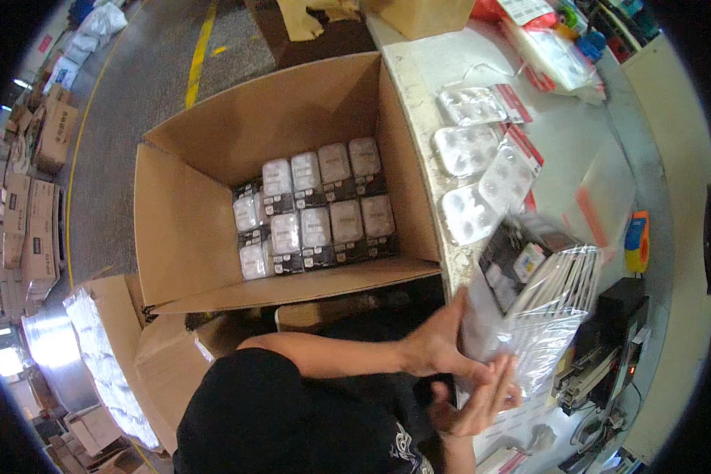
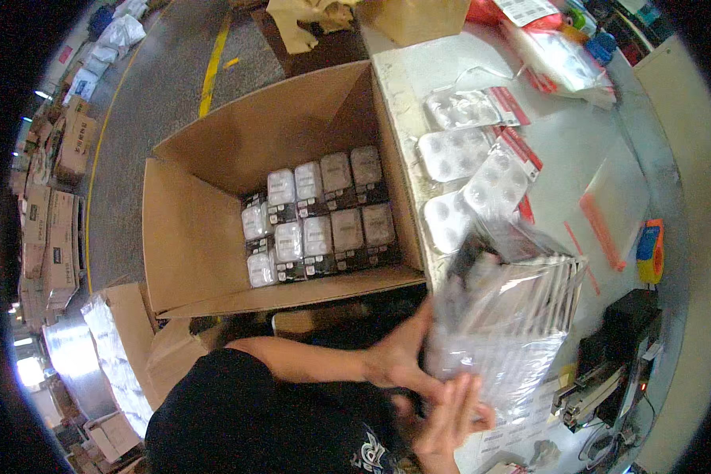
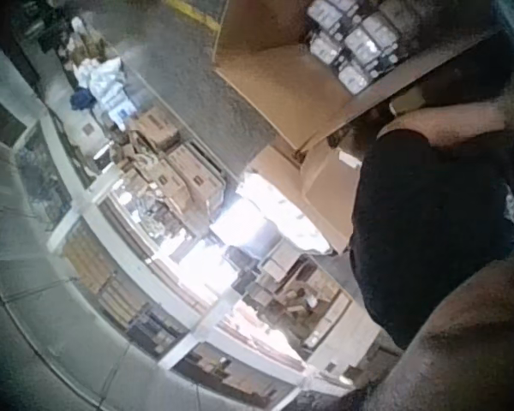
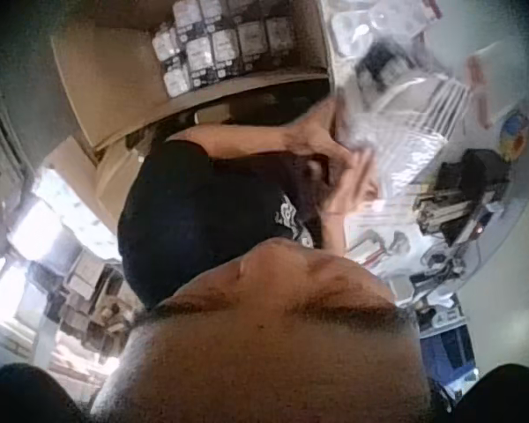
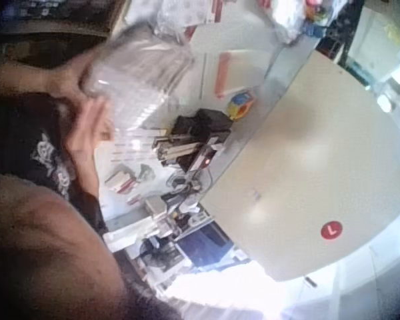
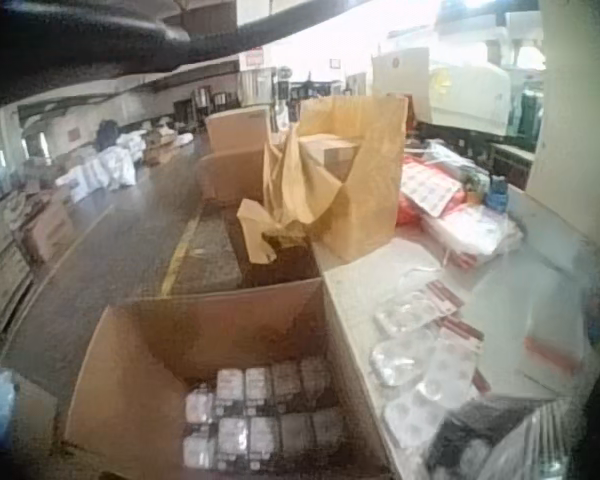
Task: The person repeatedly picks up plastic mixing palettes and red Artix labels, inserts the palettes into clear plastic sleeves, and stacks the finished units on the table. The person also moves a cardboard box and a stack of labels aside to access items.
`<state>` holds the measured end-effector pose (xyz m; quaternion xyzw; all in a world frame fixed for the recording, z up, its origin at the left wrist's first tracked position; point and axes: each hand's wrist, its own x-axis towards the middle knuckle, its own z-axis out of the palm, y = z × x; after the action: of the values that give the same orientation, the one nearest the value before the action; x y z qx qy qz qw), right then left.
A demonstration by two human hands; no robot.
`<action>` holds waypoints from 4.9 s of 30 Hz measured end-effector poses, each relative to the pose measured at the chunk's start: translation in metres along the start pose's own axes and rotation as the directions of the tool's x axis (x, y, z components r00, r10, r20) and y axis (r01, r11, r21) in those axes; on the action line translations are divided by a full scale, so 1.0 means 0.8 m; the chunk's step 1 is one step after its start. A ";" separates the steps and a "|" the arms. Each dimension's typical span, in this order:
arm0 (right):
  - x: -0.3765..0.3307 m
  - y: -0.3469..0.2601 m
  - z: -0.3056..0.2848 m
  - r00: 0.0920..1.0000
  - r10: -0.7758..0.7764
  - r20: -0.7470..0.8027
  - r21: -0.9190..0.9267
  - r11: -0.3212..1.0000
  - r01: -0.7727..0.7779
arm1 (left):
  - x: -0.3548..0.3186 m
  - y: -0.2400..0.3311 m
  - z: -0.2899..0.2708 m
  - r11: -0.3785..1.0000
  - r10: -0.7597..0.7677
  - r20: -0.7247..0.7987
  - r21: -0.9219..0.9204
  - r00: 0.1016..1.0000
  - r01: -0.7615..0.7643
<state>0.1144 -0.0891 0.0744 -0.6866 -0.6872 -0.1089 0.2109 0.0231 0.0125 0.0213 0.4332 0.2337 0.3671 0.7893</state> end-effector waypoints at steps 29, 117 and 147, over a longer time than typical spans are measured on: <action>-0.018 0.107 0.151 0.895 0.142 0.423 0.048 0.983 -0.178 | -0.075 -0.120 -0.884 -0.694 -0.476 0.007 0.612 0.880 -0.380; -0.748 -0.399 0.542 -0.825 -0.536 0.180 0.279 -0.776 0.565 | -0.674 -0.489 0.333 0.339 -0.149 0.520 -0.772 -0.841 -0.537; -0.808 -0.466 0.484 -0.824 -0.243 0.511 0.086 -0.940 0.331 | -0.677 -0.489 0.322 0.232 -0.180 0.478 -0.829 -0.860 -0.510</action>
<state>-0.3295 -0.5114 -0.5012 0.4869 -0.7470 -0.3337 -0.3058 0.0114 -0.6819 -0.1527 0.6565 -0.7442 0.1220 -0.0162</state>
